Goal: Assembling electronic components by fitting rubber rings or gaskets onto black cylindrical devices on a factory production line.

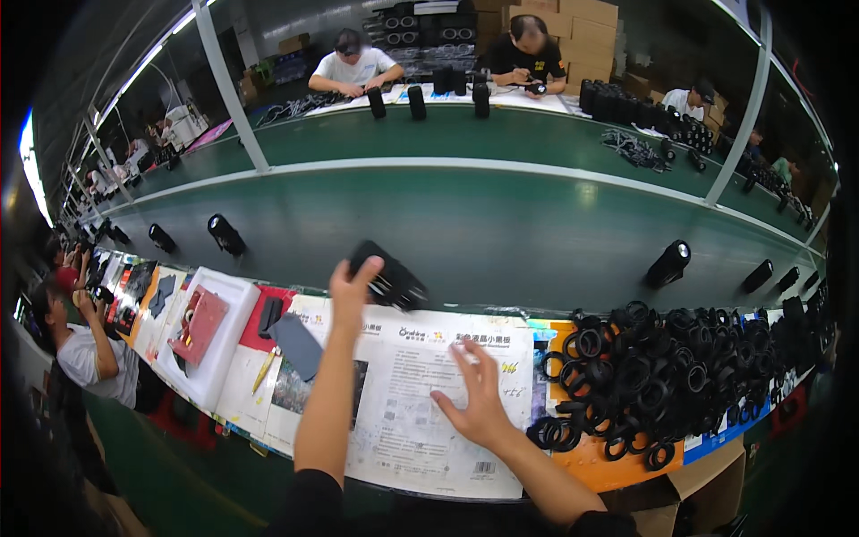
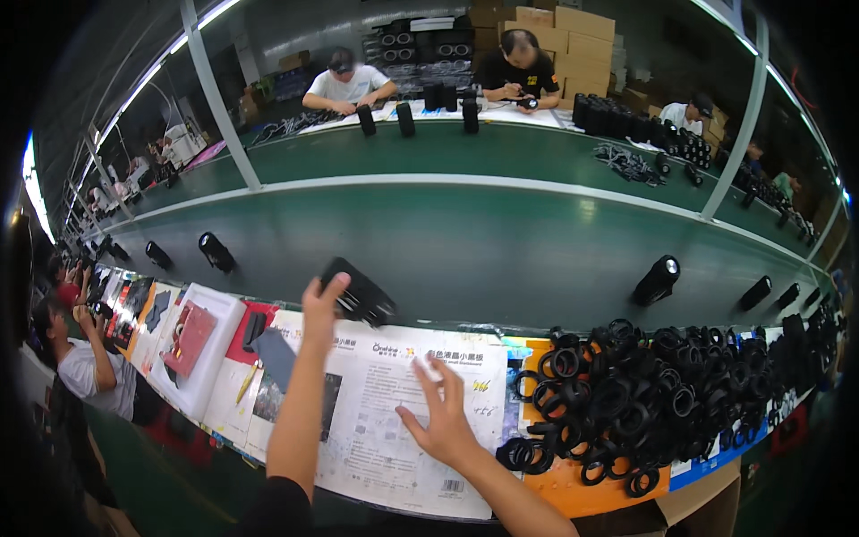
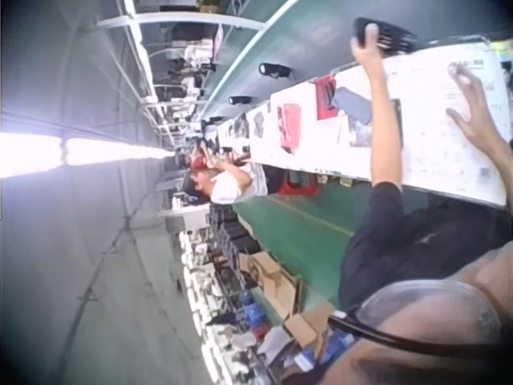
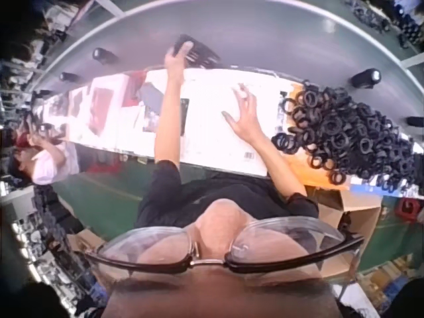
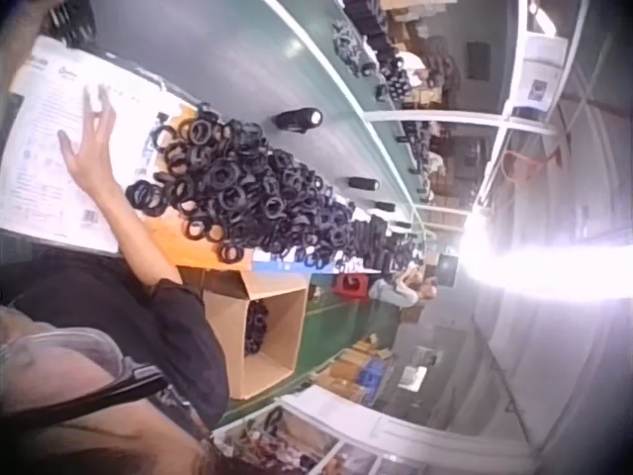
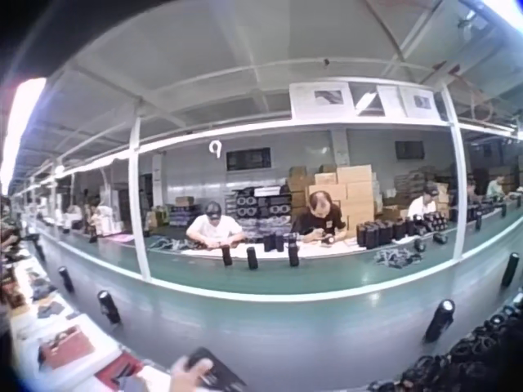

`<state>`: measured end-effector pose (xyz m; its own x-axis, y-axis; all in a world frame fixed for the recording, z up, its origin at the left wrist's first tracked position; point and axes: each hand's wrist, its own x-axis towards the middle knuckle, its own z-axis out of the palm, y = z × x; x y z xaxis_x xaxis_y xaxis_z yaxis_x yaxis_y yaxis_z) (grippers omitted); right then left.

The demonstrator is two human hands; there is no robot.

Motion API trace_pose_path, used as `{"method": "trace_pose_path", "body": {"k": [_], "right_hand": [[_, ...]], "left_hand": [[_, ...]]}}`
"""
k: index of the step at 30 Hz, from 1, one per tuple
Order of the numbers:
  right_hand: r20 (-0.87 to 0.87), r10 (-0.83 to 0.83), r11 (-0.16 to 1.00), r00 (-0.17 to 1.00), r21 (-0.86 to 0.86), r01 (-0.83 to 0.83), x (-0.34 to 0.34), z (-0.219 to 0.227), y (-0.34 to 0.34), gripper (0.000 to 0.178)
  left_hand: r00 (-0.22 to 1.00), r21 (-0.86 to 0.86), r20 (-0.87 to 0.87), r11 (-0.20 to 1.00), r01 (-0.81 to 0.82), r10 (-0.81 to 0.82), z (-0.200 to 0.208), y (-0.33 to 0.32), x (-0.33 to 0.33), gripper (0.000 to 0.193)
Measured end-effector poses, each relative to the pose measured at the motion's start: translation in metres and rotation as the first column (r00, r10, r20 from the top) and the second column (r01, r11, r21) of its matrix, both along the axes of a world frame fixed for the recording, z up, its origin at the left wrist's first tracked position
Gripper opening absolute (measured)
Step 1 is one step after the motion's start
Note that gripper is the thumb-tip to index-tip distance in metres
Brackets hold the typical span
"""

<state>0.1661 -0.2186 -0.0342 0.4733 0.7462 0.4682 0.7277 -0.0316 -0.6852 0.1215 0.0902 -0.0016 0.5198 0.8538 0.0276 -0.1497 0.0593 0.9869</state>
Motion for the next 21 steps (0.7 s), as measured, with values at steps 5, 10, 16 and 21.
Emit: {"method": "trace_pose_path", "body": {"k": [5, 10, 16, 21], "right_hand": [[-0.181, -0.13, 0.983, 0.975, 0.108, 0.151, 0.003, -0.015, 0.013, 0.103], [-0.773, 0.221, 0.944, 0.595, 0.322, 0.067, 0.003, 0.0, 0.005, 0.083], [-0.836, 0.133, 0.991, 0.532, 0.107, -0.08, 0.007, -0.002, -0.003, 0.078], [-0.701, 0.067, 0.997, 0.71, 0.031, -0.064, 0.001, 0.001, 0.0, 0.078]], "left_hand": [[0.988, -0.187, 0.039, 0.97, 0.156, -0.152, -0.008, -0.13, -0.002, 0.061], [0.845, -0.113, 0.38, 0.888, 0.446, -0.376, -0.033, -0.126, -0.023, 0.067], [0.819, -0.229, 0.452, 0.842, 0.488, -0.352, -0.026, -0.15, -0.019, 0.047], [0.81, -0.223, 0.527, 0.878, 0.423, -0.257, -0.029, -0.15, -0.023, 0.047]]}}
